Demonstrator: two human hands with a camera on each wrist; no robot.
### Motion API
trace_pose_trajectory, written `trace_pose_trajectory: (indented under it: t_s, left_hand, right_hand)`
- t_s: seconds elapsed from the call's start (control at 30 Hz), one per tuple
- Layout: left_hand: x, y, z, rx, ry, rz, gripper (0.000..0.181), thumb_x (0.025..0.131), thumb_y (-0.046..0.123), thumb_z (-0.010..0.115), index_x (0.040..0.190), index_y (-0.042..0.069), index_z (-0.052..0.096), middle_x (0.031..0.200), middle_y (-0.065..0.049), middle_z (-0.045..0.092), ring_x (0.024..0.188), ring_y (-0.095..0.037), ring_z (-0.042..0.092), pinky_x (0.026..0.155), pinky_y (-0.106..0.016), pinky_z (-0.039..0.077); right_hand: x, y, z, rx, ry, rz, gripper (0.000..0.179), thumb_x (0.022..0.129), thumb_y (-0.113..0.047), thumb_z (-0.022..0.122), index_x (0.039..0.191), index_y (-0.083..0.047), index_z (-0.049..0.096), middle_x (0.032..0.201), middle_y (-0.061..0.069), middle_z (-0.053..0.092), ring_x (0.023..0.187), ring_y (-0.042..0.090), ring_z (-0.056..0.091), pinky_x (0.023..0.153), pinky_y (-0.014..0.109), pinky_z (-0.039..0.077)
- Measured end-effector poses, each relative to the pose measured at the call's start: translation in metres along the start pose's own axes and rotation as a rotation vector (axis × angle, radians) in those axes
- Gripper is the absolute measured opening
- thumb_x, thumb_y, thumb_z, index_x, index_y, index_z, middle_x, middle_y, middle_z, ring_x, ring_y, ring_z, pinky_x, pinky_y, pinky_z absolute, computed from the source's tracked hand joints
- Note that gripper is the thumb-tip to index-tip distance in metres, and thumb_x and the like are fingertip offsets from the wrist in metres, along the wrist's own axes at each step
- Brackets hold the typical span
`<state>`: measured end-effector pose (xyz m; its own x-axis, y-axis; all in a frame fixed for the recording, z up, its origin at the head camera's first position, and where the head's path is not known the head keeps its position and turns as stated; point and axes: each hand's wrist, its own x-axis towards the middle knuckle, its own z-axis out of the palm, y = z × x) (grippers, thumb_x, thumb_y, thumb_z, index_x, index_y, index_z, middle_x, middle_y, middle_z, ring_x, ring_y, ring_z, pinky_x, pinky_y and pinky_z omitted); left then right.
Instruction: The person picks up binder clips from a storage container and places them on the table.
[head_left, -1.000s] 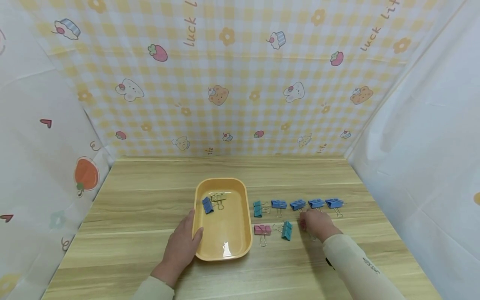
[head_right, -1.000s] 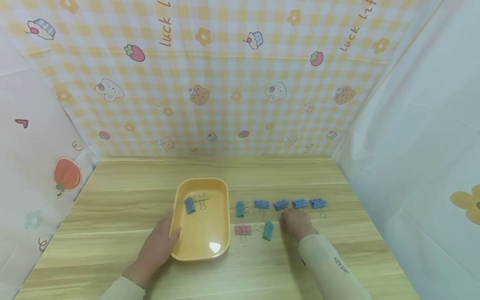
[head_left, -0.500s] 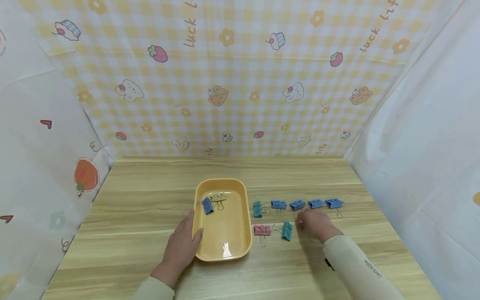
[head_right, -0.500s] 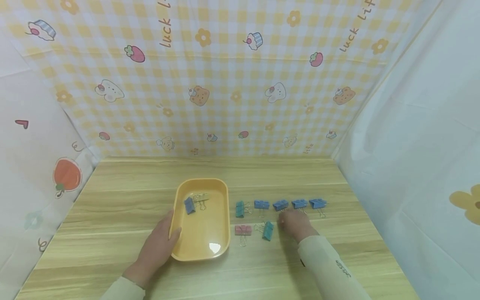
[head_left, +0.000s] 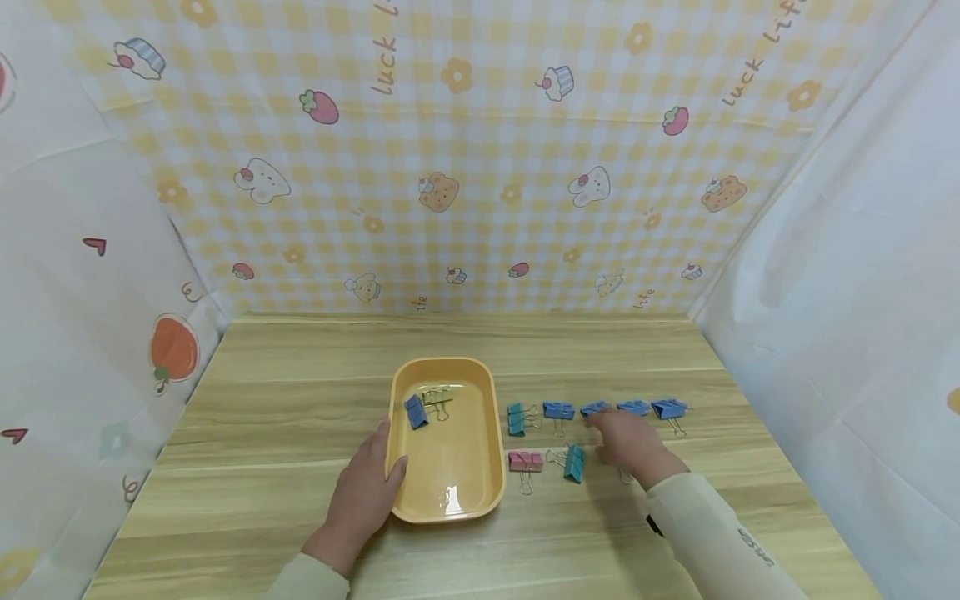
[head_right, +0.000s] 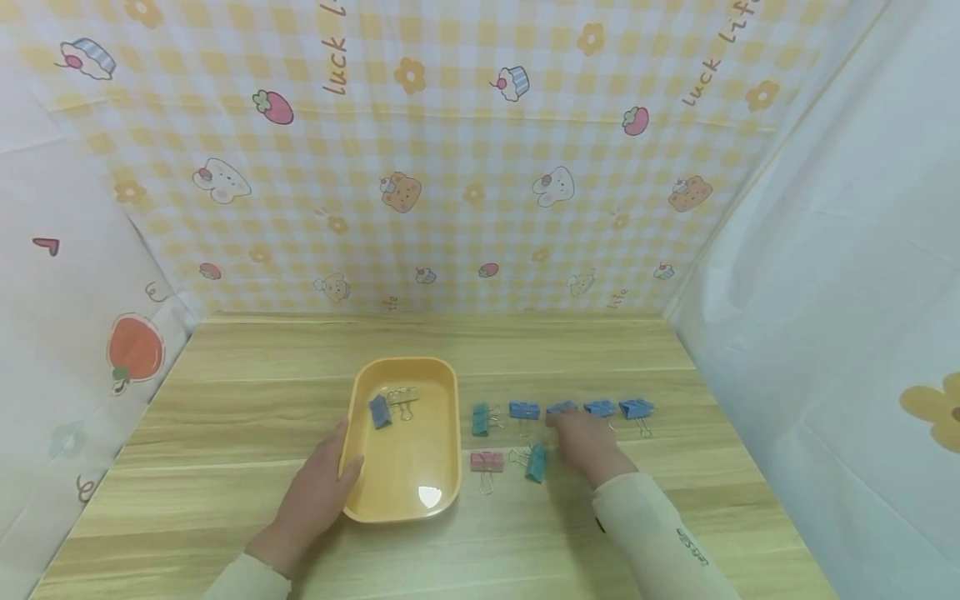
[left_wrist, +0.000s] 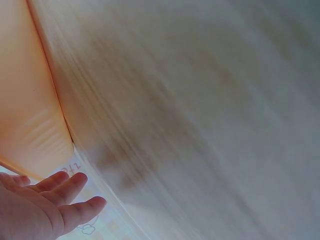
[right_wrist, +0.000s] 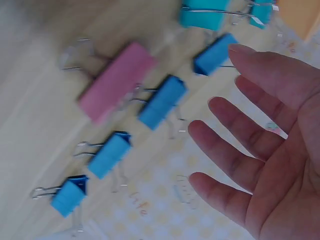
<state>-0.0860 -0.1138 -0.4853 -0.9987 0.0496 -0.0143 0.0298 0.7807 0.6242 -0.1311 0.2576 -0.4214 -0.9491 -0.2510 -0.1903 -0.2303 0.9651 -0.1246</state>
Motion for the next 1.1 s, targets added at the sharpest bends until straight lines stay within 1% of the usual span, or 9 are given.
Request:
trace_pose_trajectory:
  t_s: [0.1, 0.17, 0.33, 0.43, 0.5, 0.67, 0.8, 0.97, 1.1]
  left_hand:
    - [0.000, -0.001, 0.000, -0.003, 0.001, 0.002, 0.066, 0.098, 0.028, 0.051, 0.152, 0.001, 0.022, 0.142, -0.030, 0.042, 0.126, -0.048, 0.045, 0.099, -0.062, 0.037]
    - [0.000, -0.001, 0.001, -0.004, 0.000, 0.001, 0.066, 0.099, 0.028, 0.051, 0.152, 0.002, 0.022, 0.142, -0.030, 0.041, 0.126, -0.048, 0.044, 0.100, -0.062, 0.037]
    - [0.000, -0.001, 0.000, -0.005, 0.001, 0.005, 0.066, 0.099, 0.028, 0.051, 0.152, 0.001, 0.022, 0.142, -0.030, 0.042, 0.126, -0.048, 0.044, 0.099, -0.063, 0.037]
    - [-0.001, 0.000, -0.001, -0.001, 0.001, 0.005, 0.066, 0.099, 0.028, 0.051, 0.152, 0.001, 0.022, 0.142, -0.031, 0.041, 0.126, -0.048, 0.044, 0.099, -0.063, 0.037]
    - [-0.001, 0.000, -0.001, 0.001, 0.000, 0.004, 0.067, 0.099, 0.029, 0.051, 0.152, 0.001, 0.022, 0.142, -0.031, 0.041, 0.126, -0.049, 0.044, 0.099, -0.063, 0.037]
    - [-0.001, 0.000, -0.001, -0.004, -0.004, -0.003, 0.067, 0.099, 0.029, 0.051, 0.152, 0.001, 0.021, 0.142, -0.031, 0.041, 0.126, -0.049, 0.044, 0.100, -0.063, 0.036]
    - [-0.001, 0.001, -0.002, -0.008, -0.006, -0.004, 0.067, 0.099, 0.029, 0.051, 0.152, 0.001, 0.021, 0.142, -0.031, 0.041, 0.126, -0.049, 0.044, 0.100, -0.063, 0.036]
    - [-0.001, 0.001, -0.002, -0.006, 0.002, 0.007, 0.066, 0.099, 0.028, 0.051, 0.152, 0.000, 0.022, 0.141, -0.031, 0.041, 0.125, -0.049, 0.045, 0.099, -0.063, 0.037]
    - [-0.001, 0.002, -0.002, -0.007, 0.005, 0.007, 0.066, 0.099, 0.028, 0.052, 0.151, 0.000, 0.023, 0.141, -0.031, 0.042, 0.125, -0.049, 0.045, 0.099, -0.063, 0.037]
  right_hand:
    - [0.001, -0.008, -0.007, 0.002, 0.048, -0.019, 0.040, 0.080, -0.005, 0.075, 0.118, -0.006, 0.066, 0.118, 0.015, 0.064, 0.091, 0.030, 0.064, 0.068, 0.040, 0.055]
    - [0.003, -0.014, -0.012, 0.011, 0.086, -0.043, 0.041, 0.080, -0.006, 0.075, 0.120, -0.005, 0.065, 0.118, 0.014, 0.063, 0.089, 0.028, 0.064, 0.067, 0.039, 0.055]
    - [0.010, -0.026, -0.018, 0.016, 0.176, -0.122, 0.048, 0.080, -0.008, 0.076, 0.126, -0.006, 0.061, 0.124, 0.014, 0.060, 0.107, 0.034, 0.061, 0.085, 0.046, 0.053]
    - [0.016, -0.033, -0.020, 0.012, 0.209, -0.154, 0.054, 0.080, -0.009, 0.078, 0.130, -0.007, 0.058, 0.130, 0.015, 0.056, 0.115, 0.035, 0.057, 0.090, 0.047, 0.051]
    - [0.020, -0.039, -0.022, 0.000, 0.234, -0.174, 0.058, 0.078, -0.010, 0.080, 0.132, -0.008, 0.057, 0.132, 0.015, 0.054, 0.118, 0.034, 0.055, 0.091, 0.047, 0.051]
    - [0.028, -0.053, -0.028, -0.026, 0.270, -0.211, 0.062, 0.079, -0.013, 0.080, 0.135, -0.010, 0.054, 0.139, 0.015, 0.050, 0.123, 0.034, 0.052, 0.094, 0.047, 0.049]
    - [0.032, -0.062, -0.031, -0.025, 0.276, -0.236, 0.062, 0.081, -0.016, 0.079, 0.137, -0.012, 0.053, 0.142, 0.015, 0.047, 0.126, 0.035, 0.049, 0.096, 0.048, 0.048]
    - [0.039, -0.074, -0.033, -0.025, 0.286, -0.271, 0.066, 0.079, -0.017, 0.080, 0.138, -0.012, 0.051, 0.145, 0.015, 0.044, 0.129, 0.035, 0.046, 0.100, 0.051, 0.044]
    - [0.046, -0.082, -0.032, -0.030, 0.305, -0.309, 0.068, 0.078, -0.016, 0.081, 0.139, -0.013, 0.051, 0.145, 0.015, 0.044, 0.132, 0.033, 0.044, 0.103, 0.050, 0.042]
